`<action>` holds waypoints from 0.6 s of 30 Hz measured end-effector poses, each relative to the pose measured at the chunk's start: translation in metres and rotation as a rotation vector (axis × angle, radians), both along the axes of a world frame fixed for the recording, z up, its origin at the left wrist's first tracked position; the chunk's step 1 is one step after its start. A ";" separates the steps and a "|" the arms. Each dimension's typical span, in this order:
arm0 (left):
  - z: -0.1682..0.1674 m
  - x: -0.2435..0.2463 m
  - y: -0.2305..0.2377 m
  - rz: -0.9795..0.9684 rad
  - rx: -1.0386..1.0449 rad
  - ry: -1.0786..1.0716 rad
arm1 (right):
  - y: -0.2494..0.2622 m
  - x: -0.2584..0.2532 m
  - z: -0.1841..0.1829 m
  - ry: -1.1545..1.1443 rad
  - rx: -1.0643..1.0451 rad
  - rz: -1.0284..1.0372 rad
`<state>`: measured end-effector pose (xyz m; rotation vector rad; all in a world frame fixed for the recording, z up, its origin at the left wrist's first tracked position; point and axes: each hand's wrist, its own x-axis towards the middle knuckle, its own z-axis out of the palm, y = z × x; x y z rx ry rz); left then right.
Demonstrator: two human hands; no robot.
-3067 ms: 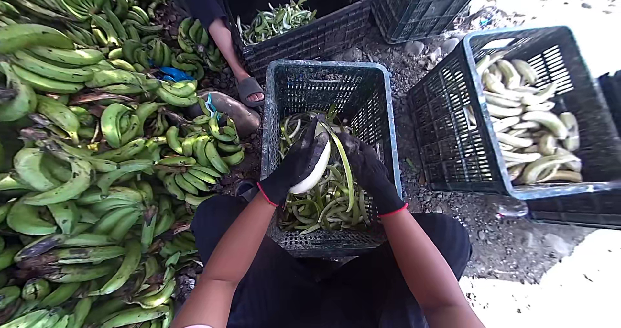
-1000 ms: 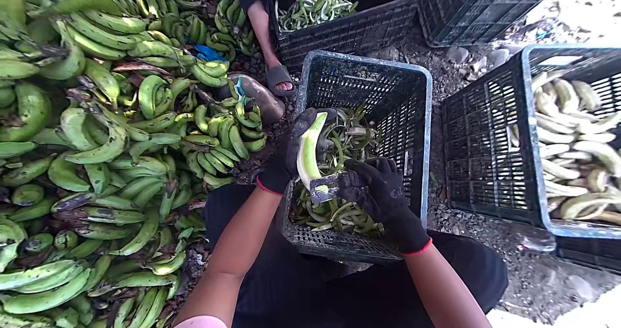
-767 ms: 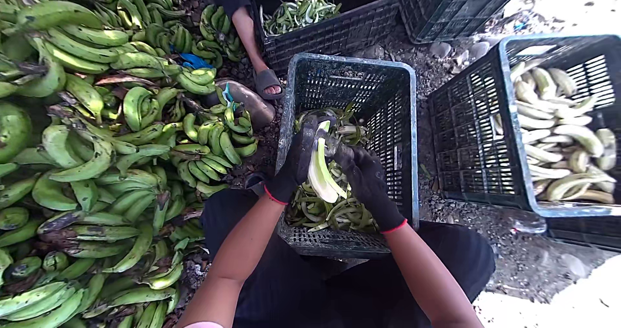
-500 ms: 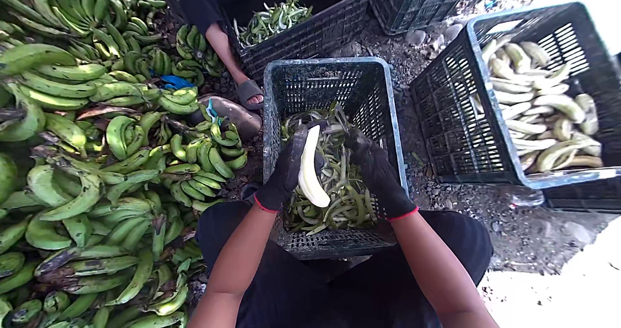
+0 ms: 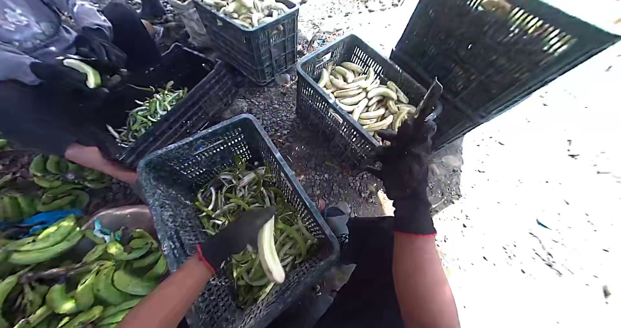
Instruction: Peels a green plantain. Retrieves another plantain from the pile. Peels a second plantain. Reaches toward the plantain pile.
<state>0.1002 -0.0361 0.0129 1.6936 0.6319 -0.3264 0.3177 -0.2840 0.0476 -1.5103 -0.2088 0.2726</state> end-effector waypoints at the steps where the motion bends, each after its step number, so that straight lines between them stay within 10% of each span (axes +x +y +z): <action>1: 0.013 0.032 0.000 0.137 -0.197 -0.134 | -0.005 0.004 0.002 0.026 0.033 -0.050; 4: 0.048 0.129 0.004 0.386 -0.706 -0.514 | -0.011 0.010 0.007 0.062 0.069 -0.115; 9: 0.054 0.163 -0.007 0.451 -0.577 -0.550 | -0.006 0.010 0.007 0.045 0.144 -0.125; 13: 0.040 0.046 0.036 0.405 -0.330 -0.492 | 0.000 -0.002 0.012 0.014 0.177 -0.028; 18: 0.025 -0.206 0.113 0.930 -0.110 -0.708 | 0.033 -0.040 -0.008 -0.031 0.064 0.397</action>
